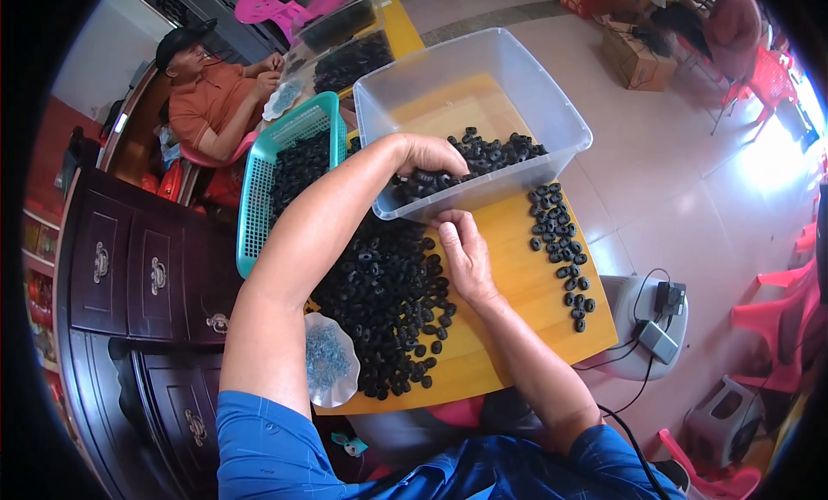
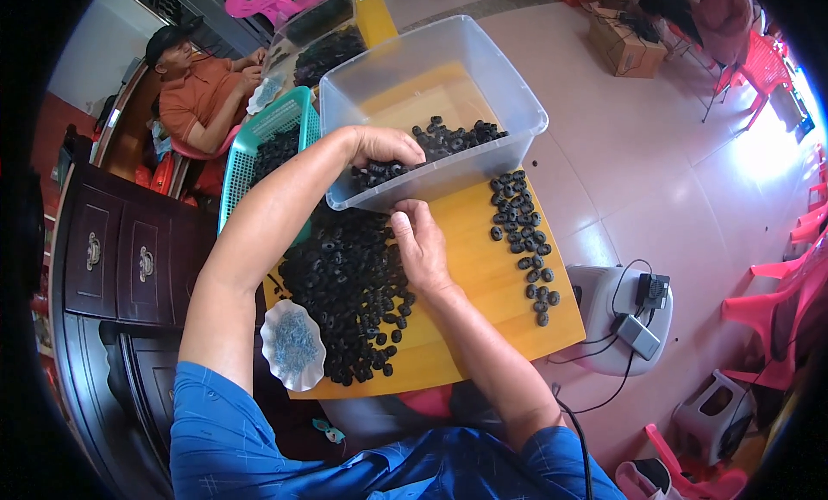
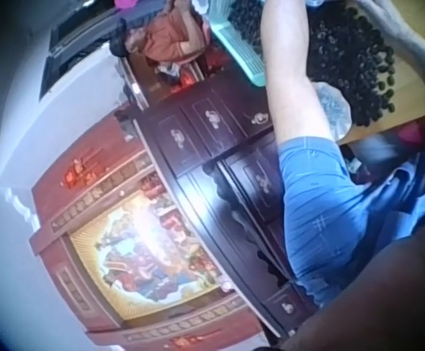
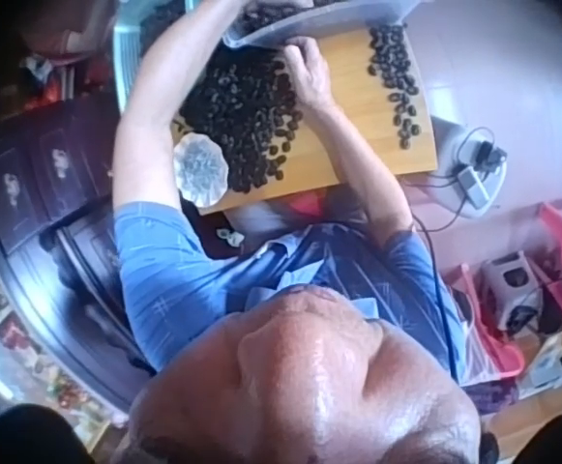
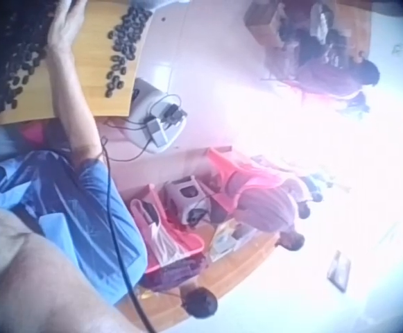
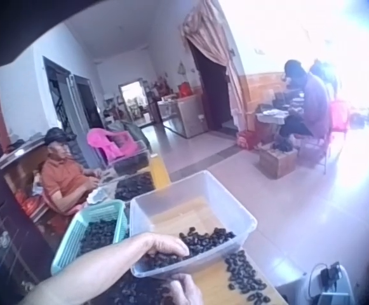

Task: The person picks up black plastic pieces and small blue beads by hand, fitting the beads into the pieces one at a time. They then place the assembled components into a clear plastic bin, repeating the process throughout the video.

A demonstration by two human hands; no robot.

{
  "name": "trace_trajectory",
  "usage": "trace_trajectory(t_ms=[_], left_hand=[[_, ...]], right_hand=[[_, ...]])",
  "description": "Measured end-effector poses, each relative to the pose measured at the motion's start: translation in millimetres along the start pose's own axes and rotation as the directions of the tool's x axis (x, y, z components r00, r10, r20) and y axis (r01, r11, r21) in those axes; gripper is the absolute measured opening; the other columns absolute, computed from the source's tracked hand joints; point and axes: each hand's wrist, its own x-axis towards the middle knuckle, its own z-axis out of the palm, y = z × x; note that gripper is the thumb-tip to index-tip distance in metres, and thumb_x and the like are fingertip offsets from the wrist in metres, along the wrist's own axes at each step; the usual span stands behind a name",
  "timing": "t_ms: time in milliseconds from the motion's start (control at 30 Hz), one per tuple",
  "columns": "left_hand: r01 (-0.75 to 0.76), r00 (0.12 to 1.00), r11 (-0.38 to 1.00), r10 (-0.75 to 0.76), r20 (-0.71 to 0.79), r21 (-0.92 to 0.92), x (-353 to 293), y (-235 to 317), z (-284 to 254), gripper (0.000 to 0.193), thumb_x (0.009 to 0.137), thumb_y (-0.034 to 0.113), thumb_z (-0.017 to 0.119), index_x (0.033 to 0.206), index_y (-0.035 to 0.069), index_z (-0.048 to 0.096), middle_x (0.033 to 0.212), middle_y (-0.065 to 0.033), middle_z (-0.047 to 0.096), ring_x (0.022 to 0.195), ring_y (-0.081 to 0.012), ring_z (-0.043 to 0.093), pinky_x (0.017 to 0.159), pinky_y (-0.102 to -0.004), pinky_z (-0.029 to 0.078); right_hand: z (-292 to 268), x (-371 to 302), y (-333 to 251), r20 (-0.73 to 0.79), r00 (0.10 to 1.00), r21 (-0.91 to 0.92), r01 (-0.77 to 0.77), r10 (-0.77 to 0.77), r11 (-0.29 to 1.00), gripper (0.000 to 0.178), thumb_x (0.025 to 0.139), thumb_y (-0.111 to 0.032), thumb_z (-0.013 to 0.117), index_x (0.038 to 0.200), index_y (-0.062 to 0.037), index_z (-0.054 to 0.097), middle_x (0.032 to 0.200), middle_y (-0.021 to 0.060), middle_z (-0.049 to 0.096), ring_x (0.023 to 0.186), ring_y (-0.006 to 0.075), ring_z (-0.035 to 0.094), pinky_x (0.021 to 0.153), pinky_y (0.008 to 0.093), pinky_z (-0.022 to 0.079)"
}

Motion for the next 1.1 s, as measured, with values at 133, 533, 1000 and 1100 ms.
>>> trace_trajectory(t_ms=[133,533,1000,1100], left_hand=[[-0.072,0.995,0.993,0.066,-0.074,-0.089,-20.6,14.8,0.9,0.022,0.089,0.030,0.072,0.096,0.009,0.071,0.084,-0.0029,0.071,0.063,-0.0094,0.066,0.041,-0.0231,0.042],[-0.571,0.817,0.689,0.531,-0.226,-0.447,-121.8,43.4,50.3,0.027,0.096,0.030,0.065,0.101,0.004,0.067,0.095,-0.0136,0.069,0.068,-0.0145,0.068,0.039,-0.0209,0.048],[-0.829,0.524,0.286,0.098,-0.846,-0.480,4.1,-53.9,256.5,0.021,0.096,0.028,0.069,0.092,0.007,0.070,0.081,-0.0020,0.067,0.069,-0.0107,0.062,0.058,-0.0265,0.049],[-0.895,0.230,0.411,0.094,-0.969,-0.173,17.9,-65.0,280.3,0.021,0.099,0.022,0.066,0.091,0.003,0.070,0.084,-0.0021,0.069,0.080,-0.0092,0.060,0.073,-0.0262,0.050]], right_hand=[[-0.7,-0.7,7.4,-0.009,1.000,0.056,0.012,-0.011,0.998,0.030,0.109,-0.027,0.050,0.121,-0.0004,0.058,0.109,0.0070,0.070,0.096,0.0127,0.061,0.090,0.0286,0.049],[-22.5,-18.1,-24.1,-0.197,0.968,0.559,-0.016,0.152,0.829,0.031,0.111,-0.032,0.047,0.112,-0.0062,0.064,0.099,0.0047,0.070,0.091,0.0150,0.067,0.085,0.0286,0.052],[-37.1,-67.0,-2.4,-0.356,0.924,0.106,0.191,-0.143,0.976,0.045,0.110,-0.035,0.044,0.135,-0.0008,0.058,0.127,0.0127,0.064,0.118,0.0226,0.060,0.104,0.0340,0.045],[-37.0,-76.8,2.8,-0.330,0.934,0.015,0.150,-0.137,0.989,0.036,0.106,-0.025,0.048,0.122,0.0006,0.067,0.123,0.0172,0.067,0.114,0.0283,0.064,0.102,0.0365,0.048]])
